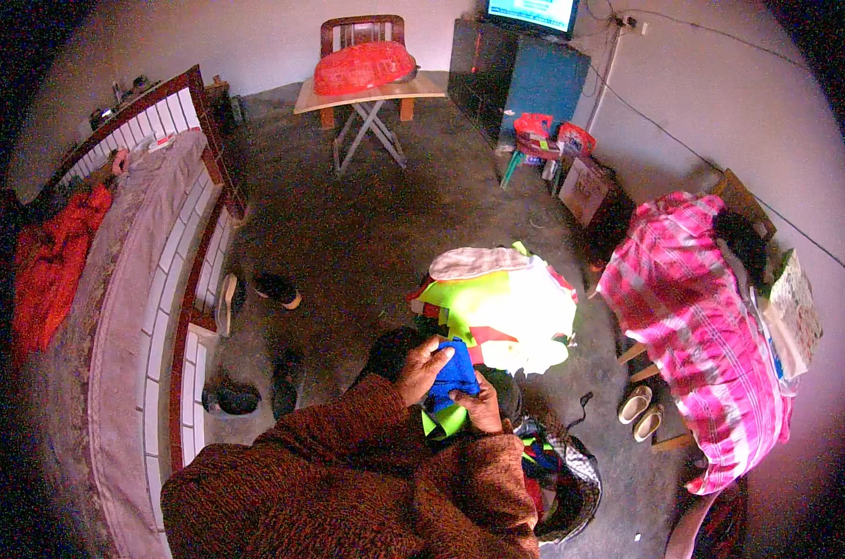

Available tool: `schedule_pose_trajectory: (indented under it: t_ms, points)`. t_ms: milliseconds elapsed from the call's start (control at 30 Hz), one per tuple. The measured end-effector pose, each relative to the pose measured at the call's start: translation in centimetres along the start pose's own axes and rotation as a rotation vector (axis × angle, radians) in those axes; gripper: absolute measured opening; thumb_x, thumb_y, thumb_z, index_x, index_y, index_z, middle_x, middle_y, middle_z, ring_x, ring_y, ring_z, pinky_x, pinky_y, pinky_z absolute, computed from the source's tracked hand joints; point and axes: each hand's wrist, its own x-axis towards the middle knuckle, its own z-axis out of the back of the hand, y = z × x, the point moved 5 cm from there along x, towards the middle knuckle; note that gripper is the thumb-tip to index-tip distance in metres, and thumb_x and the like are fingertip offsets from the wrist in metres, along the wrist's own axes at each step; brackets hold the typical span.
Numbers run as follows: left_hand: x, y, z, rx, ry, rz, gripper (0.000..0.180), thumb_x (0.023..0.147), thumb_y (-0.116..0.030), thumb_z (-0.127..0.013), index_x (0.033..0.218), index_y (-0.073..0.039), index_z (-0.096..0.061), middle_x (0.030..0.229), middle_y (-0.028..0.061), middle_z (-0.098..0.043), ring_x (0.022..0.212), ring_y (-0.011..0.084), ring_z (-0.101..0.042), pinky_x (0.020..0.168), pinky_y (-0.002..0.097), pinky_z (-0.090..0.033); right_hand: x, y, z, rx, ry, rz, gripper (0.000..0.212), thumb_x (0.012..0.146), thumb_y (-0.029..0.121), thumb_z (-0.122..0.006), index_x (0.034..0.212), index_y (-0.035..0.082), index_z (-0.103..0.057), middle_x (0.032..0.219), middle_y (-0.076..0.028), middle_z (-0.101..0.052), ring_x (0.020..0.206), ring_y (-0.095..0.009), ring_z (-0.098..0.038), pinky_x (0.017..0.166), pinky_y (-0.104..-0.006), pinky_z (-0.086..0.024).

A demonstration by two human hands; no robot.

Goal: The person sits on the floor and folds various pieces of colorful fabric. They pick up individual pieces, fold them by hand, and place them into a pile on their lap or into a basket nearby. The task involves handling multiple fabric pieces one by one.

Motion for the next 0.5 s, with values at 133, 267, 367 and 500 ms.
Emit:
schedule_pose_trajectory:
  t_ms: [133, 267, 367, 500]
  points:
    - [0.2, 0.9, 0.1, -0.029, -0.039, 0.01, 0.019, 0.088, -0.017, -0.052, 0.099, -0.003, -0.056, 0.081, 0.0024, -0.059, 0.074, 0.0075, -0.052, 0.068, 0.0246, -0.044, -0.1, 0.5, -0.5, 0.017, 0.05, 0.007, 0.045, 0.069, 0.001, -0.069, 0.11, 0.005, -0.053, 0.1, 0.0, -0.059, 0.091, -0.011, -0.054, 0.084, -0.0289, -0.042]
    - [0.2, 0.3, 0.0, -0.271, 0.001, 0.083, 0.019, 0.09, -0.02, -0.05, 0.099, -0.005, -0.056, 0.085, -0.0015, -0.057, 0.077, 0.0068, -0.052, 0.071, 0.0231, -0.044, -0.2, 0.6, -0.7, 0.038, 0.069, -0.004, 0.05, 0.067, 0.0, -0.071, 0.113, 0.007, -0.052, 0.102, 0.0, -0.058, 0.093, -0.012, -0.053, 0.085, -0.0296, -0.042]
    - [0.2, -0.1, 0.2, -0.271, -0.011, 0.099, 0.023, 0.089, -0.024, -0.05, 0.1, -0.005, -0.056, 0.086, -0.0014, -0.058, 0.077, 0.0073, -0.052, 0.072, 0.0236, -0.044, -0.3, 0.8, -0.9, 0.064, 0.084, -0.037, 0.051, 0.066, 0.0, -0.071, 0.113, 0.008, -0.052, 0.102, 0.0, -0.059, 0.094, -0.012, -0.053, 0.086, -0.0301, -0.042]
    - [0.4, 0.2, 0.6, -0.22, -0.034, 0.103, 0.027, 0.089, -0.028, -0.051, 0.099, -0.004, -0.056, 0.086, -0.001, -0.058, 0.078, 0.0076, -0.052, 0.073, 0.0243, -0.043, -0.4, 0.4, -0.4, 0.077, 0.112, -0.069, 0.048, 0.068, 0.0, -0.071, 0.112, 0.007, -0.054, 0.101, 0.0, -0.059, 0.092, -0.011, -0.054, 0.085, -0.0302, -0.042]
